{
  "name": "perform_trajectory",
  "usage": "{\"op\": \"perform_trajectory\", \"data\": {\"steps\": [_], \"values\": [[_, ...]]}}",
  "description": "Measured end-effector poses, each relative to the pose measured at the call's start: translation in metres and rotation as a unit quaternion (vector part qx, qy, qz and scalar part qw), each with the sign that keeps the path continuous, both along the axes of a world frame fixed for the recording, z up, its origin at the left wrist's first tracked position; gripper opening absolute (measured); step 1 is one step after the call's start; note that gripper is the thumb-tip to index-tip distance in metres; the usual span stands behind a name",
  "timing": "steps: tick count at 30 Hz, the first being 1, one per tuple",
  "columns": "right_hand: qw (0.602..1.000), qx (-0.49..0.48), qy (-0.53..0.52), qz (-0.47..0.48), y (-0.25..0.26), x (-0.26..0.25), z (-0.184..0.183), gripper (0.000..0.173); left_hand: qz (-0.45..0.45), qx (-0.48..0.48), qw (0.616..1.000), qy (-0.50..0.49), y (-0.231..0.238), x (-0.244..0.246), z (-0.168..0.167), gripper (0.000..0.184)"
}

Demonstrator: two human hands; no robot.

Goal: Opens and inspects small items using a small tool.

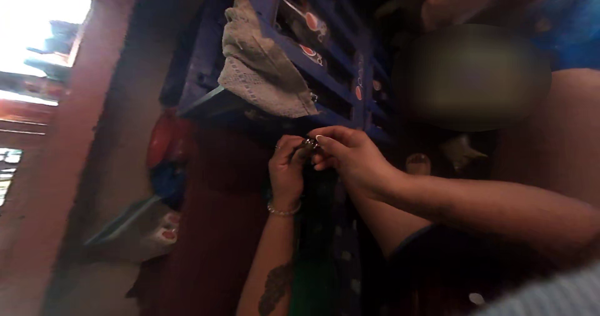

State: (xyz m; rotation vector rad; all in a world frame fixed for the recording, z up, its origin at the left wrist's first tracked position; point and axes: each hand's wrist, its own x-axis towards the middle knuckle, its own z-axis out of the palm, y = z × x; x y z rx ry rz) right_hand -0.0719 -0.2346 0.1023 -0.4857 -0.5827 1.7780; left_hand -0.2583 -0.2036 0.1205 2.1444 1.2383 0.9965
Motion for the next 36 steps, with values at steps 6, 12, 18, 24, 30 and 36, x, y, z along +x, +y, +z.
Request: {"op": "perform_trajectory", "data": {"steps": [6, 12, 18, 24, 30, 36], "values": [[0.999, -0.038, 0.017, 0.030, 0.005, 0.000, 0.000, 0.021, 0.004, -0.020, 1.000, -0.008, 0.001, -0.005, -0.004, 0.022], [0.998, -0.054, 0.015, 0.040, 0.009, 0.001, 0.000, 0.022, 0.036, -0.038, 0.999, 0.010, -0.001, -0.002, -0.001, 0.023], [0.997, -0.062, 0.005, 0.041, 0.011, 0.002, 0.001, 0.025, 0.054, -0.066, 0.996, 0.015, -0.004, 0.002, 0.003, 0.022], [0.996, -0.074, 0.018, 0.044, 0.012, 0.001, 0.000, 0.024, 0.052, -0.070, 0.996, 0.025, -0.004, 0.000, 0.004, 0.025], [0.994, -0.086, 0.041, 0.056, 0.012, 0.002, -0.001, 0.022, 0.048, -0.084, 0.995, 0.028, -0.004, -0.003, 0.003, 0.023], [0.992, -0.090, 0.042, 0.074, 0.015, 0.001, -0.006, 0.027, 0.083, -0.079, 0.992, 0.043, -0.004, -0.003, 0.004, 0.019]]}}
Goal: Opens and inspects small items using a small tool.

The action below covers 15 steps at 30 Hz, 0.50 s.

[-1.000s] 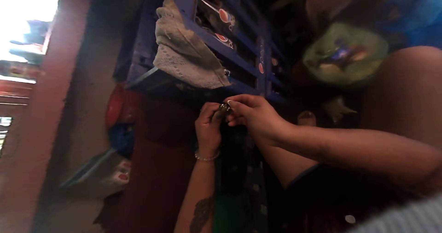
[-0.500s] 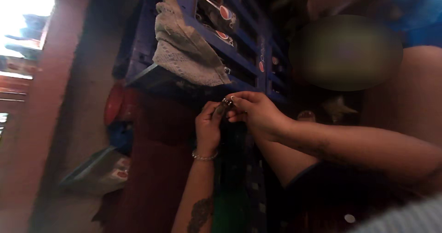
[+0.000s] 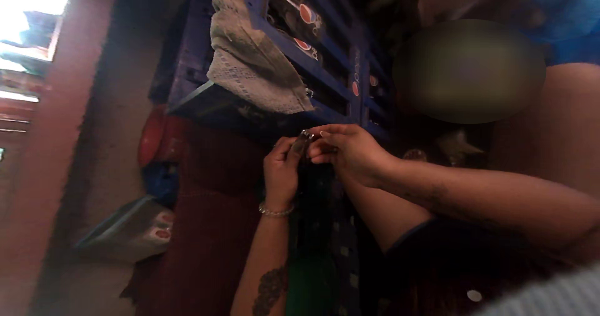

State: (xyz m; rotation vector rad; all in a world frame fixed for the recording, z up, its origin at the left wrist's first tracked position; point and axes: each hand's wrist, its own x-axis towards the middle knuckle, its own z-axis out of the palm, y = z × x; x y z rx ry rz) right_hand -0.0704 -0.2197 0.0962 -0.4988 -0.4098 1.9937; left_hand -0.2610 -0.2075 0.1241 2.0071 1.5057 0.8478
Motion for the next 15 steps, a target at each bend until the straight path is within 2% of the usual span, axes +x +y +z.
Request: {"op": "perform_trajectory", "data": {"steps": [3, 6, 9, 12, 15], "values": [[0.999, 0.021, 0.018, 0.017, 0.000, 0.001, -0.007, 0.035, -0.002, 0.028, 0.999, 0.016, -0.002, -0.002, 0.001, 0.019], [0.996, 0.062, 0.028, 0.061, 0.002, 0.008, -0.019, 0.054, -0.016, 0.083, 0.996, 0.043, -0.009, -0.002, 0.006, 0.025], [0.990, 0.052, 0.087, 0.095, 0.004, 0.011, -0.028, 0.068, -0.023, 0.129, 0.990, 0.055, -0.016, -0.002, 0.010, 0.028], [0.977, 0.052, 0.174, 0.116, 0.007, 0.011, -0.040, 0.071, -0.027, 0.158, 0.985, 0.060, -0.020, -0.006, 0.016, 0.031], [0.973, 0.025, 0.201, 0.110, 0.006, 0.007, -0.043, 0.065, -0.007, 0.188, 0.979, 0.077, -0.026, -0.017, 0.030, 0.032]]}}
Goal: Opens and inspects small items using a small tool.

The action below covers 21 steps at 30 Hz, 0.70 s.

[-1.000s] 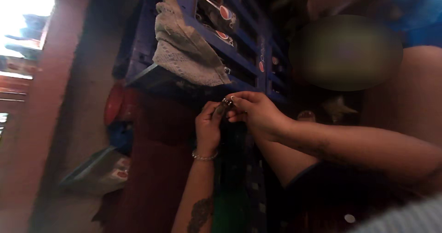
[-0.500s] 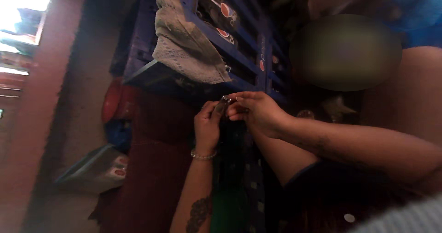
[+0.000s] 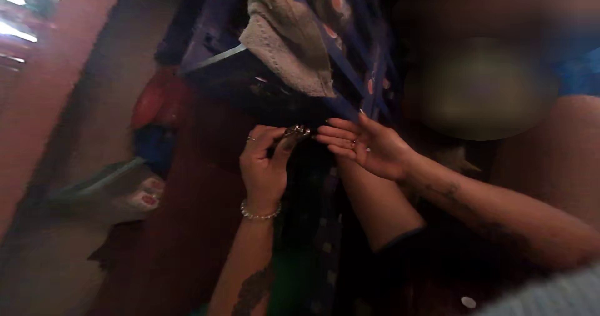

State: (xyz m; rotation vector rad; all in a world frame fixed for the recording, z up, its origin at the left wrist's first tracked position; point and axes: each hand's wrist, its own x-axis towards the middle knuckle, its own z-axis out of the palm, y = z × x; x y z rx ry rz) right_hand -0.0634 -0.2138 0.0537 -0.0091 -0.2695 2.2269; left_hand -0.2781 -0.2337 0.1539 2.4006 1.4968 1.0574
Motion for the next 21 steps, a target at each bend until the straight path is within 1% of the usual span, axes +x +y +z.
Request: {"op": "perform_trajectory", "data": {"steps": [3, 5, 6, 8, 10, 12, 14, 17, 19, 21], "values": [[1.000, -0.026, -0.005, -0.016, -0.005, -0.001, 0.001, 0.052, 0.029, 0.046, 0.999, 0.005, -0.005, -0.019, 0.017, 0.034], [0.998, -0.043, -0.040, -0.032, -0.007, -0.001, 0.002, 0.043, 0.085, 0.078, 0.993, 0.011, -0.008, -0.037, 0.031, 0.034], [0.997, -0.045, -0.059, -0.038, -0.006, -0.003, 0.003, 0.041, 0.131, 0.086, 0.987, 0.025, -0.009, -0.048, 0.039, 0.032], [0.995, -0.037, -0.088, -0.043, -0.004, -0.005, 0.002, 0.041, 0.235, 0.085, 0.966, 0.071, -0.008, -0.074, 0.058, 0.033], [0.994, -0.037, -0.099, -0.041, -0.004, -0.004, 0.001, 0.041, 0.325, 0.055, 0.939, 0.103, 0.000, -0.108, 0.076, 0.041], [0.992, -0.040, -0.116, -0.043, -0.005, -0.001, 0.002, 0.043, 0.409, 0.027, 0.906, 0.109, 0.012, -0.140, 0.093, 0.050], [0.990, -0.036, -0.128, -0.045, -0.005, 0.002, 0.003, 0.047, 0.466, 0.010, 0.877, 0.116, 0.026, -0.167, 0.105, 0.052], [0.988, -0.021, -0.145, -0.053, -0.005, 0.003, 0.008, 0.048, 0.490, -0.034, 0.851, 0.185, 0.047, -0.201, 0.109, 0.052], [0.987, -0.006, -0.154, -0.053, -0.006, 0.004, 0.014, 0.049, 0.486, -0.051, 0.842, 0.227, 0.062, -0.217, 0.100, 0.047], [0.989, 0.015, -0.140, -0.053, -0.008, 0.006, 0.014, 0.052, 0.516, -0.089, 0.815, 0.249, 0.075, -0.216, 0.088, 0.045]]}}
